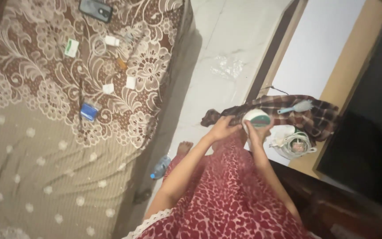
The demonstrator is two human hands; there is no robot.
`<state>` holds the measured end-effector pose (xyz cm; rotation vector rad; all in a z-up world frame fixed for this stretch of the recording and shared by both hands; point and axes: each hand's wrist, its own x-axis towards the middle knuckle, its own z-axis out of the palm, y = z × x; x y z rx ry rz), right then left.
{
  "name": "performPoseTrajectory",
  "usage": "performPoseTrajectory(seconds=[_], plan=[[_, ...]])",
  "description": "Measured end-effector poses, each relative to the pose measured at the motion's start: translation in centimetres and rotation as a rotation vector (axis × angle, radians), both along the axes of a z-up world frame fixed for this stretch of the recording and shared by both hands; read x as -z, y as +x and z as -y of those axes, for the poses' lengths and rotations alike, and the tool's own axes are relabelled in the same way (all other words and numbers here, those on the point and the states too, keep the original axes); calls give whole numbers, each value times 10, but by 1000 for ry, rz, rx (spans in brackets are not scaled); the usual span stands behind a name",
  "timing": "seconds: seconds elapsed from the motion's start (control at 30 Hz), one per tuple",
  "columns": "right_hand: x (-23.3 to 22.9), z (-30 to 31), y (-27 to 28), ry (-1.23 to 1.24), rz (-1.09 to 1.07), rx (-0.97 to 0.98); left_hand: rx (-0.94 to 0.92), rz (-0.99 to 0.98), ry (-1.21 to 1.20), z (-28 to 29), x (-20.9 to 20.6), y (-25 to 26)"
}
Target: Organizing various toiletries, containers, and electronic accessories on a dresser and bed.
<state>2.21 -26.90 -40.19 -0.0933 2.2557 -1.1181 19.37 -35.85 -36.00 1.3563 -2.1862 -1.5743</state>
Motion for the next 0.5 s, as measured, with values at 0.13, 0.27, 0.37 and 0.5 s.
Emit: performPoseTrajectory(seconds=[0.13,0.27,0.37,0.5], plan=[[-68,7,43,-98,-360,-442,19,-413,-53,-4,-14,25],[-170,-17,120,-143,-422,-390,37,-409,291,-6,-112,69],[-200,-54,164,-133,-546,-323,90,-362,337,-21,-137,98],[-241,-114,205,-158,-816,-163,237,-416,380,-49,-142,96]])
